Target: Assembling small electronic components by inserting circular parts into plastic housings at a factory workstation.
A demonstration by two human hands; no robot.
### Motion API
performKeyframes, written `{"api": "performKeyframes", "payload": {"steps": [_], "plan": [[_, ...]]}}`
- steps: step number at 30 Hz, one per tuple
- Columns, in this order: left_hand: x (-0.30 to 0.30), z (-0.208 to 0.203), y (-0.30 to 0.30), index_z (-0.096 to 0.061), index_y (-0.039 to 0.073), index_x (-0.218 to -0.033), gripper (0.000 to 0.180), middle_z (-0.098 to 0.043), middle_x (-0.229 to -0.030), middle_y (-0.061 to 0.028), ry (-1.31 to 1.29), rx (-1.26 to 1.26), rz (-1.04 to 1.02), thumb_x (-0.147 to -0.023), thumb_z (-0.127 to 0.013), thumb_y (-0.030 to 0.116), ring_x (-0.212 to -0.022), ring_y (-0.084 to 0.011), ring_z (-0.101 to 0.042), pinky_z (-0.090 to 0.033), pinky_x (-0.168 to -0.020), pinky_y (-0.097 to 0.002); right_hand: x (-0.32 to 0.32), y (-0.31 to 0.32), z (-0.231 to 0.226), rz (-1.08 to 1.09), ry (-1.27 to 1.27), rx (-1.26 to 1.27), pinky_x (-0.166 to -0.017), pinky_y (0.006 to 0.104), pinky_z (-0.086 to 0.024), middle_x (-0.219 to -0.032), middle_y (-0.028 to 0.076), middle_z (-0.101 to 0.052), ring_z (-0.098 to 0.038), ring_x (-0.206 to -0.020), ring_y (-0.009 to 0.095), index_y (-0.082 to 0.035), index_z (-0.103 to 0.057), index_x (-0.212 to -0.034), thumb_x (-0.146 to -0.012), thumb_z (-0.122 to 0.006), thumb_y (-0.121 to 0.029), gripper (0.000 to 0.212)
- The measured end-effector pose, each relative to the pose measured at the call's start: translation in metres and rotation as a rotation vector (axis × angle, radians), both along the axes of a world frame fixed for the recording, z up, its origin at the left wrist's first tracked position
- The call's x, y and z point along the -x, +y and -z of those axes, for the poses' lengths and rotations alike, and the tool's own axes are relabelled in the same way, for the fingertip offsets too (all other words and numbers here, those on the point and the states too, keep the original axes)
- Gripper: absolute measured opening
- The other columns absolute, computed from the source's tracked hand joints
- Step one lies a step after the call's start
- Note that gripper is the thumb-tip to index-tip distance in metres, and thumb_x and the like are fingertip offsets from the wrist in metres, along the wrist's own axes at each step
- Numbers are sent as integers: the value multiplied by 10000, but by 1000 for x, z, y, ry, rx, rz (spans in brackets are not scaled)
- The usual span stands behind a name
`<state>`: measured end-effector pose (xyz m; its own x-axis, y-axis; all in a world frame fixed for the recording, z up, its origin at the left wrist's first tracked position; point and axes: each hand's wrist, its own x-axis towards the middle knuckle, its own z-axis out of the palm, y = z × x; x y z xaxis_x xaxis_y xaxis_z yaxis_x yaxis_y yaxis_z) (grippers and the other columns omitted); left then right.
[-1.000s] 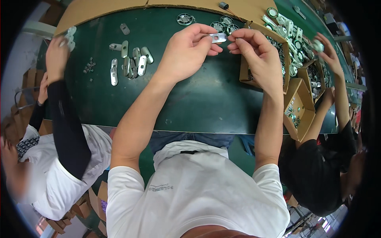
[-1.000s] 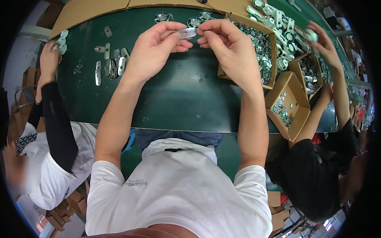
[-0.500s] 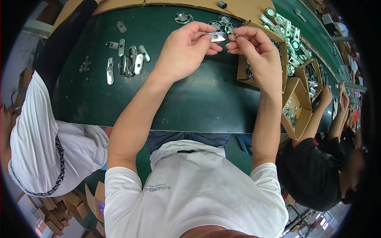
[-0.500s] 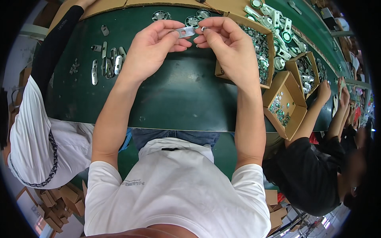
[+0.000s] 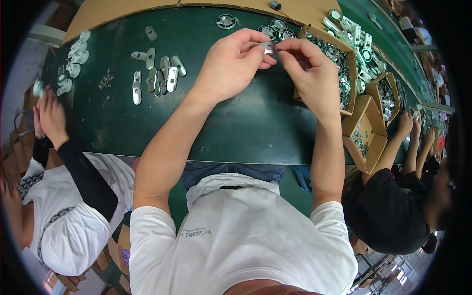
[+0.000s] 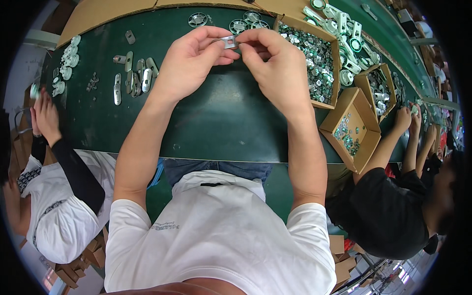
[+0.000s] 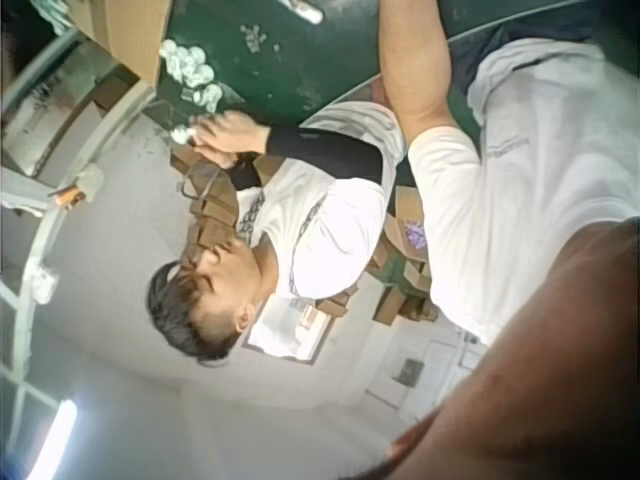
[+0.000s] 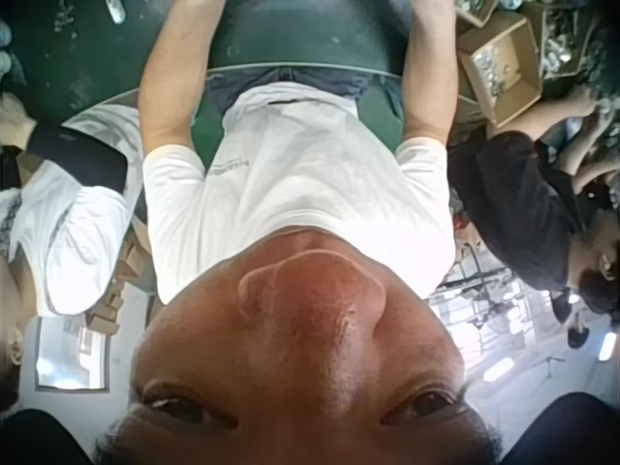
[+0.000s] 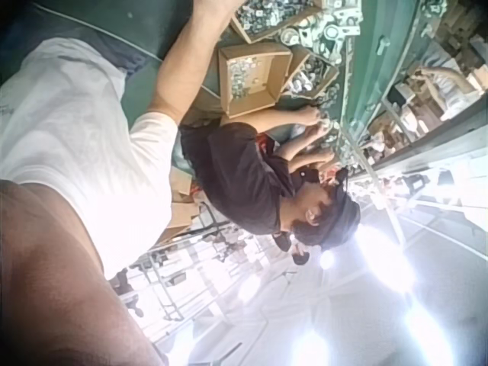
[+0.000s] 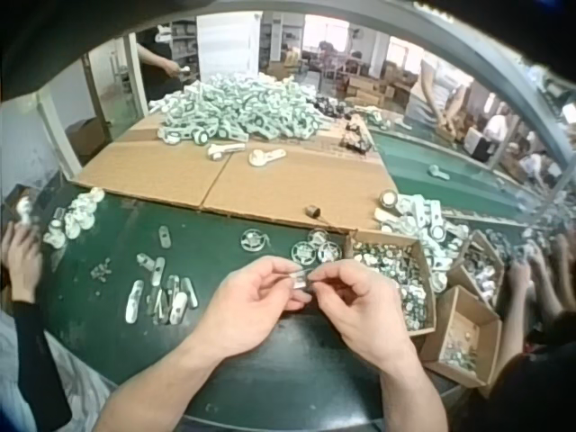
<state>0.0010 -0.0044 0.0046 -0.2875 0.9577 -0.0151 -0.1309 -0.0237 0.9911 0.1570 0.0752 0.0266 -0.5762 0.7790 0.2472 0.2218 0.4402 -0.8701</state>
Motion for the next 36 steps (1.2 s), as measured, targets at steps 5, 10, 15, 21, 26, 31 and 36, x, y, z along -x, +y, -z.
{"api": "performKeyframes", "payload": {"steps": [5,10,15,21,26,31,36], "plan": [[-3,2,1,-564,-67,-1171,236,-695,-1039,-146,13,-4,5,-981,-506,60,-891,-178,-711,-571,-795,-278,1,-3,-4,-8,-145,-239,-670,286,-523,-847,73,-625,-626,-708,172,-52,-714,-978,-864,-680,-68,120],[-3,-5,-1,-588,-71,-1108,192,-700,-998,-149,40,59,37,-969,-538,52,-880,-181,-713,-579,-782,-277,1,-5,-6,-13,-181,-213,-667,296,-521,-847,83,-626,-624,-702,181,-39,-707,-962,-858,-688,-79,113],[3,-4,-1,-596,-52,-1105,179,-689,-1018,-123,-8,87,99,-980,-580,75,-912,-157,-690,-573,-832,-266,1,-4,-6,-19,-182,-182,-664,302,-521,-848,96,-622,-625,-702,187,-24,-693,-942,-847,-699,-85,113],[1,-6,-1,-595,-47,-1099,177,-689,-996,-121,-141,83,88,-989,-575,90,-897,-155,-690,-572,-824,-257,5,-7,-10,16,-135,-141,-643,293,-504,-851,79,-598,-597,-692,159,-31,-694,-951,-842,-715,-87,124],[-6,-3,4,-589,-65,-1083,183,-679,-1000,-144,-258,97,76,-985,-568,88,-885,-191,-699,-589,-800,-280,-4,2,-4,-49,-83,-266,-673,329,-510,-877,117,-601,-621,-757,240,-33,-687,-945,-848,-701,-76,107],[2,-12,-4,-586,-55,-1114,198,-657,-1057,-133,-263,198,130,-991,-539,92,-935,-195,-690,-584,-848,-291,0,0,-6,-77,-102,-72,-648,271,-483,-857,53,-618,-590,-722,130,-33,-699,-943,-864,-710,-79,92],[3,-17,-3,-582,-62,-1115,205,-653,-1062,-134,-308,203,210,-982,-511,77,-954,-208,-690,-585,-857,-306,-11,6,-10,-162,-91,-129,-645,265,-488,-851,45,-633,-595,-717,115,-32,-701,-966,-871,-722,-114,127]]}}
